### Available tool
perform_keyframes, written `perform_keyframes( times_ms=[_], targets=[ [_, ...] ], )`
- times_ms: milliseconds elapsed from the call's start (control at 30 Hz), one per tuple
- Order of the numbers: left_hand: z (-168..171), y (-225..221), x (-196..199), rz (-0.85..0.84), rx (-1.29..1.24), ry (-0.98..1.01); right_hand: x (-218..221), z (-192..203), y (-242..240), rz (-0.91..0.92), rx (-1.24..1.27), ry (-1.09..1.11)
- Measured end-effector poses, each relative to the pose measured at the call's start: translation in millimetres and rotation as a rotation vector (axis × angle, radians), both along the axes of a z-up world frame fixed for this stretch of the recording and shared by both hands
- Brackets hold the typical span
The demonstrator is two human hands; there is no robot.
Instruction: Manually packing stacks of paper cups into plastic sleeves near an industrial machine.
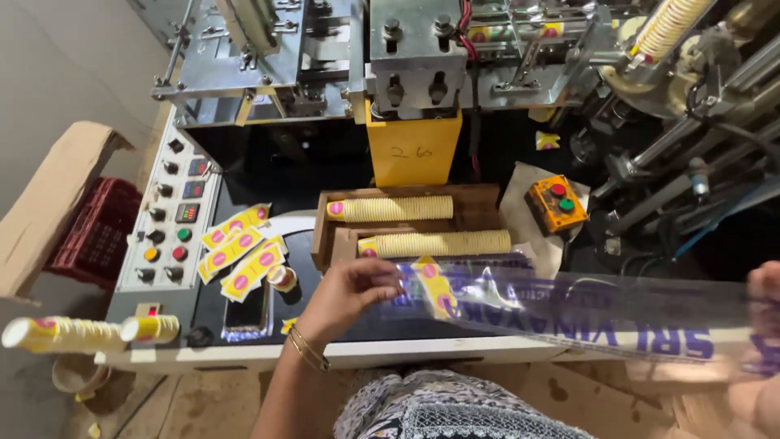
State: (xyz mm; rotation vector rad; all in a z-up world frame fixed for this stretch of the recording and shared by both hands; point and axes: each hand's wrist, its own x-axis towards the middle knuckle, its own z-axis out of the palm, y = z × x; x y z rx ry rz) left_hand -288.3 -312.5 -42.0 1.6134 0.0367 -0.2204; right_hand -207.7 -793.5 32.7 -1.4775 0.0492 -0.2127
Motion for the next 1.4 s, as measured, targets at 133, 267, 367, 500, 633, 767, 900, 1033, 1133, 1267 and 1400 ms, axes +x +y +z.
perform_keyframes(
  times_ms=[133,267,367,500,633,767,900,1033,1133,1267,1400],
  targets=[
    [-17.8,-14.4,-4.3,0.364,-0.198,-0.072,-20.0,-15.6,13.8,0.018,0.003,-0.062],
    [-13.6,-6.1,-11.3,0.522,-0.33,-0.109,-20.5,-28.2,17.3,0.087,0.149,-0.169],
    [0.3,2.1,-12.5,0.616,-0.285,-0.104,-10.4,-71.2,8.4,0.189,0.373,-0.198],
    [-23.8,17.1,-12.8,0.612,-0.093,-0.212,-12.5,-64.4,45.8,0.174,0.312,-0.183],
    [-82.7,40.2,-6.9,0.755,-0.118,-0.163,-20.7,-63.6,75.6,0.153,0.291,-0.109],
    [29.2,27.5,-11.1,0.599,-0.283,-0.054,-29.8,-49.4,100.0,0.11,0.063,-0.018],
    [-2.7,56.8,-6.2,0.537,-0.118,-0.061,-34.3,-50.6,103.8,0.048,-0.023,0.148],
    [-32.7,57.4,11.8,0.663,0.149,-0.2,-40.3,-81.9,89.6,0.016,0.038,0.274],
    [-34.5,59.4,22.6,0.623,0.093,-0.123,-41.1,-79.3,88.4,0.04,0.076,0.273],
    [-30.0,72.1,24.1,0.278,0.005,0.072,-46.6,-55.8,84.0,0.143,0.155,0.314],
    [-45.6,76.2,32.5,0.256,-0.061,0.109,-46.7,-73.8,64.2,0.083,0.032,0.3]
  ],
)
